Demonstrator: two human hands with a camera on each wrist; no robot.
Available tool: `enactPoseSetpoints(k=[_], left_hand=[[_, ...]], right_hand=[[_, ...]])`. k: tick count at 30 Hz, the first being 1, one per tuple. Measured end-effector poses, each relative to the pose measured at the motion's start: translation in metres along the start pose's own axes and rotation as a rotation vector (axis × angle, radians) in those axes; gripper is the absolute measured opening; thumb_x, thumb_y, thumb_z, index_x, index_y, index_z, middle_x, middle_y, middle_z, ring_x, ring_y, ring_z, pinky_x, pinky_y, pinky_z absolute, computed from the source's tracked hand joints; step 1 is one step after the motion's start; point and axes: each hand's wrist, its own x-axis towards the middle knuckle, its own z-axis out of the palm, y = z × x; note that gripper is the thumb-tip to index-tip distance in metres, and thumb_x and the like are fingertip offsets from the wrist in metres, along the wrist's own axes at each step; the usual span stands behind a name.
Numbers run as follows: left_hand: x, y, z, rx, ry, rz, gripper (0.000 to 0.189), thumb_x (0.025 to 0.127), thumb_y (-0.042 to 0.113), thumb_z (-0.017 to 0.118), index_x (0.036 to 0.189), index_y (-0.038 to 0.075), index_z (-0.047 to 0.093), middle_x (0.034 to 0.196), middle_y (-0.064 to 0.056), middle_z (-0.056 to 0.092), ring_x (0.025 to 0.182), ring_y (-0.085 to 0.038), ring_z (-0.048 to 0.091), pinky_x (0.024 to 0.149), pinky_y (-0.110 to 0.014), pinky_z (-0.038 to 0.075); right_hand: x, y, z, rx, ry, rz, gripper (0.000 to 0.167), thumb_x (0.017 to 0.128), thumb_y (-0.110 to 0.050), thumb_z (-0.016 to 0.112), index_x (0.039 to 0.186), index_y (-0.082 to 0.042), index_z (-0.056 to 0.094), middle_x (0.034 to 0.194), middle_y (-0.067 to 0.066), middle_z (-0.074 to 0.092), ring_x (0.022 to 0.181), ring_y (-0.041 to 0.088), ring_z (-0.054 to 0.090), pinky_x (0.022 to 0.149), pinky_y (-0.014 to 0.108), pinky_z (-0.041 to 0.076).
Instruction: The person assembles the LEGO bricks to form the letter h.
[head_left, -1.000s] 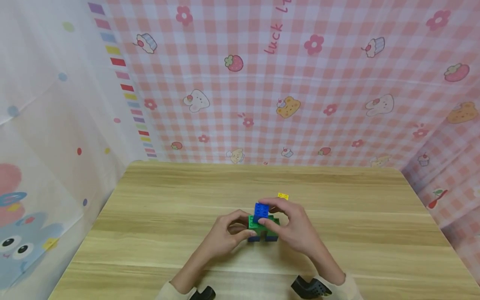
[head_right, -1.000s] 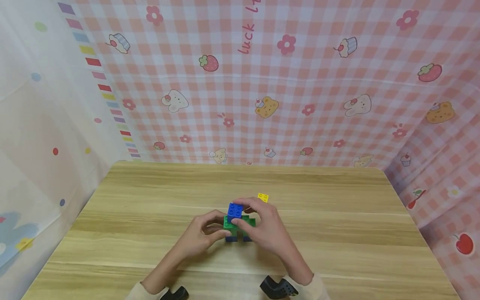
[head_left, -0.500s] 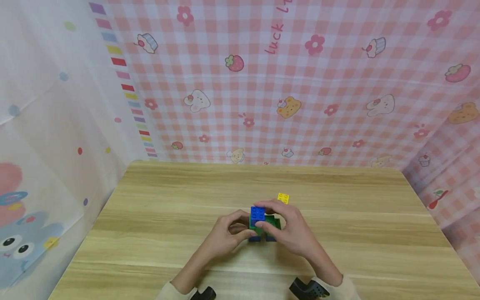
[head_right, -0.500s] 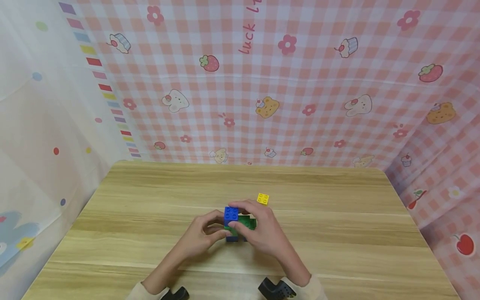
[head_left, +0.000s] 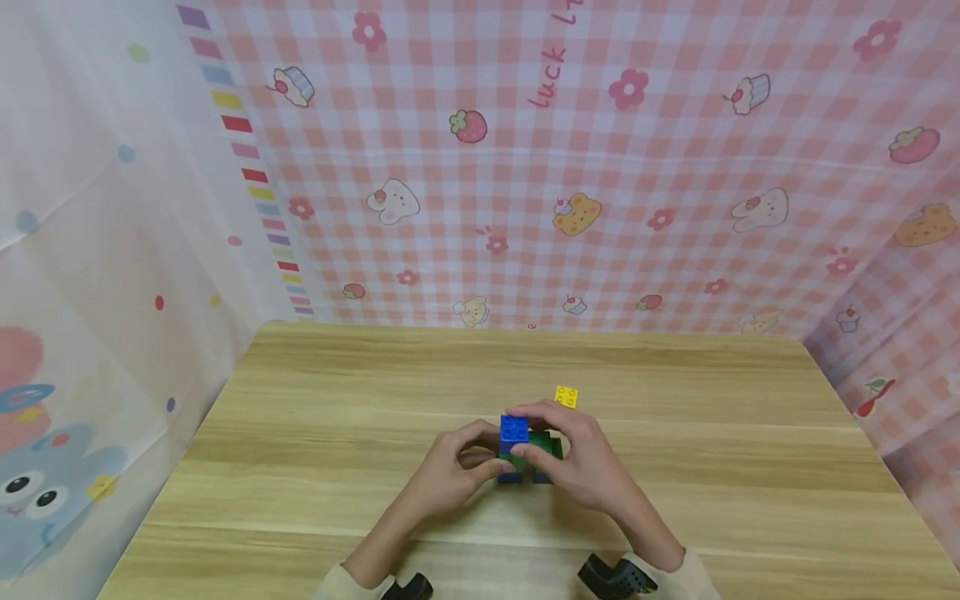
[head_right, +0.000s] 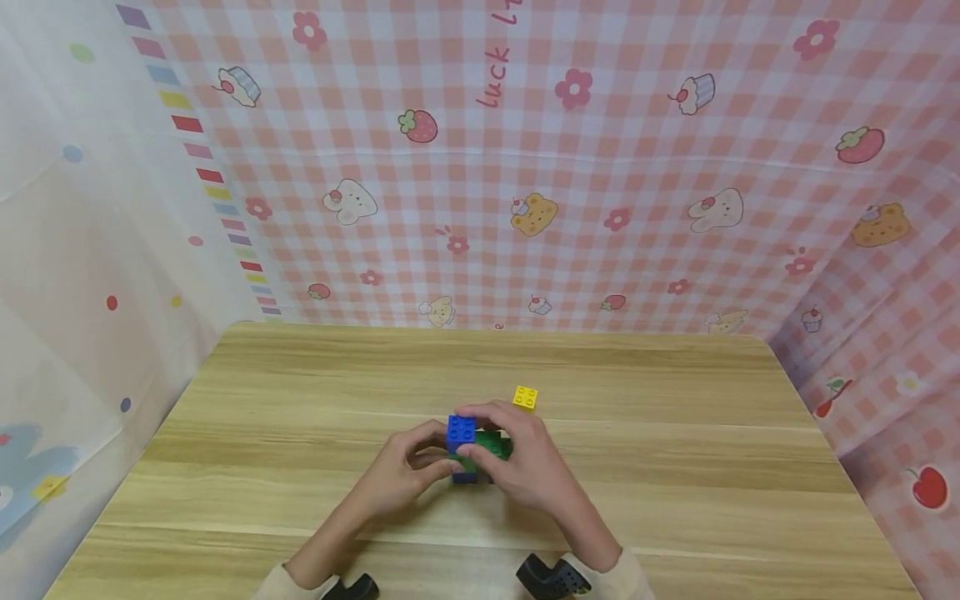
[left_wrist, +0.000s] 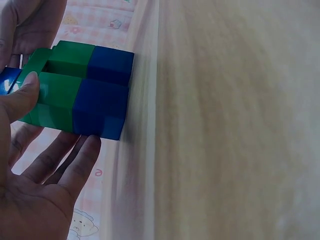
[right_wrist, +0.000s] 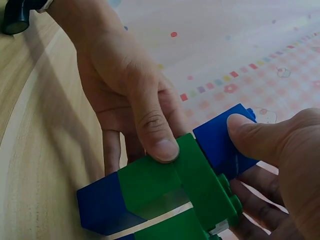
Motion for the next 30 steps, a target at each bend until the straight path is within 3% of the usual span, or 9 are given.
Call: enactPoseSetpoints(k=[14, 23, 30], left_hand=[[0.0, 0.005, -0.001, 0.033, -0.008, -0.016, 0.027, 0.096, 0.026, 0.074, 0.122, 0.028, 0.067, 0.123, 0.004, 0.071, 0.119, -0.019, 0.068, 0.104, -0.029, 0.056], [0.0, 0.01, 0.001, 0.035, 0.0, 0.008, 0.033, 0.095, 0.027, 0.076, 0.126, 0.029, 0.065, 0.123, 0.004, 0.07, 0.122, -0.017, 0.066, 0.109, -0.03, 0.053], [0.0, 0.013, 0.002, -0.02, 0.055, 0.066, 0.033, 0.094, 0.022, 0.077, 0.125, 0.023, 0.066, 0.123, -0.003, 0.069, 0.119, -0.02, 0.067, 0.106, -0.029, 0.054]], right_hand=[[-0.001, 0.005, 0.005, -0.041, 0.033, -0.064, 0.037, 0.095, -0.024, 0.074, 0.131, -0.02, 0.066, 0.119, -0.006, 0.07, 0.102, 0.011, 0.067, 0.088, 0.034, 0.062], [-0.002, 0.005, 0.002, -0.013, 0.022, -0.018, 0.037, 0.093, -0.022, 0.076, 0.129, -0.028, 0.066, 0.116, -0.01, 0.07, 0.104, 0.008, 0.067, 0.091, 0.033, 0.061], [-0.001, 0.003, -0.001, 0.028, -0.004, 0.001, 0.038, 0.094, -0.023, 0.076, 0.131, -0.021, 0.068, 0.118, -0.01, 0.07, 0.104, 0.01, 0.067, 0.089, 0.034, 0.062]])
